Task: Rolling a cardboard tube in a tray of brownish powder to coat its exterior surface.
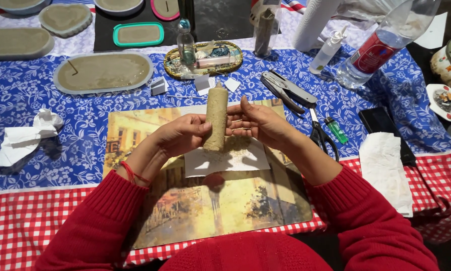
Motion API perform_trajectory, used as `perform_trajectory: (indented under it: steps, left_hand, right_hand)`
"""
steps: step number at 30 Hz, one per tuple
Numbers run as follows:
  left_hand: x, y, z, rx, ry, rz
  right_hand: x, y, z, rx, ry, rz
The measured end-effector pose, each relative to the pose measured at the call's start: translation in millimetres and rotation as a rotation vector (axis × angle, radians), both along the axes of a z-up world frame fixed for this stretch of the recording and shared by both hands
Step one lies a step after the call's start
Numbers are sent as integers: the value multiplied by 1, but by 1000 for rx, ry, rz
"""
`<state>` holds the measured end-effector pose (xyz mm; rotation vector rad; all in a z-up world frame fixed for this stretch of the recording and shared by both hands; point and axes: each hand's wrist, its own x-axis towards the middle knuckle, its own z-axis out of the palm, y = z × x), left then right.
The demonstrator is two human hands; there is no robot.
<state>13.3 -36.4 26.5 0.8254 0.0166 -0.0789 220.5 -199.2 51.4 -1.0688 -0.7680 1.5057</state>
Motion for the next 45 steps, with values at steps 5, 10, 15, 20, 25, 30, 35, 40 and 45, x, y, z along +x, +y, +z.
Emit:
perform_trajectory:
  steps: [5, 10, 15, 20, 25, 30, 35, 40, 45]
  left_hand:
    - [-4, -4, 9, 41, -57, -54]
    - [-8, -6, 15, 145, -118, -54]
    - [-10, -6, 18, 162, -113, -41]
    - [-5, 3, -7, 358, 19, 82]
    - [-3, -4, -3, 556, 191, 239]
    - [-2, -5, -5, 619, 291, 353]
    - [-4, -4, -4, 641, 319, 361]
    - [-4, -2, -4, 638, 327, 320]
    - [-5, 0, -5, 695, 360, 346]
  right_hand:
    - [-6, -3, 8, 4, -3, -8]
    - [16, 2, -32, 44, -178, -96]
    - [0, -1, -13, 81, -1018, -203]
    - [-8, -11, -7, 39, -1234, -100]
    - [-21, -21, -5, 64, -1413, 14]
    - [-48, -25, -13, 154, -1589, 37]
    - [-52, -23, -22, 199, -1622, -1]
    - [-52, -29, -5, 319, -1678, -94]
    - [-45, -32, -22, 424, -1605, -74]
